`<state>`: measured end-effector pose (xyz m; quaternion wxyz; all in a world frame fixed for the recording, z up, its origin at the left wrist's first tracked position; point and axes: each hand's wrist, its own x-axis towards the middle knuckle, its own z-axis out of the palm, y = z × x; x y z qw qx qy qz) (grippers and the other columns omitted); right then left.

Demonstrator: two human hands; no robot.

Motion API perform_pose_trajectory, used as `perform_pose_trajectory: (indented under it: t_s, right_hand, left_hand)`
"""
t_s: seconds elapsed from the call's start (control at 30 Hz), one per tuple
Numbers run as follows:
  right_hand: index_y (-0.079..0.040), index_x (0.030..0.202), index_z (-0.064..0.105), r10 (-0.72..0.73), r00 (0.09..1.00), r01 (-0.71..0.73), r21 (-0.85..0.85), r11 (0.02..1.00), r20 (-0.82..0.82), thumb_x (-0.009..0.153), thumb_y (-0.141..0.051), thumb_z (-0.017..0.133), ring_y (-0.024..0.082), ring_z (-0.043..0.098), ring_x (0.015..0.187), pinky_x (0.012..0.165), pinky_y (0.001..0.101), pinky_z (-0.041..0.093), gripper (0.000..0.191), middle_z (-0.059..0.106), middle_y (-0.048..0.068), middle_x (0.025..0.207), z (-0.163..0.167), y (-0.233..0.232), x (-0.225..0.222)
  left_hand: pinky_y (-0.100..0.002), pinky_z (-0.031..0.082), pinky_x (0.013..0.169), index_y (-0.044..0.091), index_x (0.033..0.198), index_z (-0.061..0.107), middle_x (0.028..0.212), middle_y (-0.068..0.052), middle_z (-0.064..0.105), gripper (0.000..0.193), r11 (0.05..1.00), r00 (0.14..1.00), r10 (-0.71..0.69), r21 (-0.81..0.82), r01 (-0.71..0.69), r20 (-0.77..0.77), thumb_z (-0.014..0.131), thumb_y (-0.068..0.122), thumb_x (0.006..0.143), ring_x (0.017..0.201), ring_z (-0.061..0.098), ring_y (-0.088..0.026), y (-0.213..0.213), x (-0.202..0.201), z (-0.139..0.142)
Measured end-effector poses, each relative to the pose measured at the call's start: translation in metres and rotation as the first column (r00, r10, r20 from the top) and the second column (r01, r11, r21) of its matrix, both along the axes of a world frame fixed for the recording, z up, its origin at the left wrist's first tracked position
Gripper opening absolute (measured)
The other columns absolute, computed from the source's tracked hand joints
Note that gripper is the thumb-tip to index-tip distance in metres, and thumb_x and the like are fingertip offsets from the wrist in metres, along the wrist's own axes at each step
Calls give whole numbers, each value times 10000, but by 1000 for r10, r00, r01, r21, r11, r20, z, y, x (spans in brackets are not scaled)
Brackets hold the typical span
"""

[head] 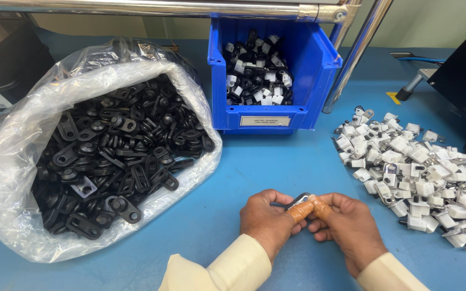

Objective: The person repeatedly picks a black plastic base and a white plastic housing, aligns them, and presses them together by hand. The assembled units are placed into a blue bin on the table.

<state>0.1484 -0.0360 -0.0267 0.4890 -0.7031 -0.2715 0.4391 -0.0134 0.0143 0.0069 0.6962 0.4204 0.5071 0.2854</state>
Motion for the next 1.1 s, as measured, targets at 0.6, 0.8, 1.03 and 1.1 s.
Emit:
perform_pose_trajectory:
  t_s: [0.6, 0.8, 1.03, 1.1]
  right_hand:
    - [-203, 1434, 639, 199, 828, -206, -46, 978, 524, 907, -145, 696, 126, 724, 753, 643, 285, 605, 534, 760, 33, 1020, 26, -10, -22]
    - [-83, 1327, 684, 246, 951, -272, 129, 954, 184, 883, -5, 643, 140, 725, 831, 713, 268, 593, 453, 795, 81, 1039, 13, -1, 5]
    - [-24, 1266, 675, 179, 983, -177, 51, 983, -30, 884, -16, 685, 182, 707, 807, 730, 301, 570, 381, 746, 127, 947, 12, 1, 10]
    - [-41, 1231, 659, 191, 979, -190, 8, 982, -79, 897, -87, 682, 175, 741, 809, 723, 298, 575, 338, 772, 125, 933, 16, 2, 9]
  left_hand:
    - [-264, 671, 710, -48, 1055, 657, 946, -150, 729, 282, 986, 981, 77, -161, -48, 178, 780, 92, 843, 776, 764, -193, 4, -1, 1]
    - [-241, 658, 673, -47, 1070, 710, 978, -135, 766, 294, 999, 999, -26, -40, 27, 32, 796, 115, 839, 754, 767, -138, 7, 3, -3]
    - [-255, 625, 632, 72, 1197, 616, 956, -74, 765, 429, 954, 990, -125, 266, 137, -63, 797, 48, 809, 780, 759, -106, 1, -9, -7]
    - [-273, 631, 621, 23, 1060, 674, 872, -102, 790, 219, 946, 990, -127, 290, 142, -69, 734, 79, 856, 751, 780, -112, 0, -10, -7]
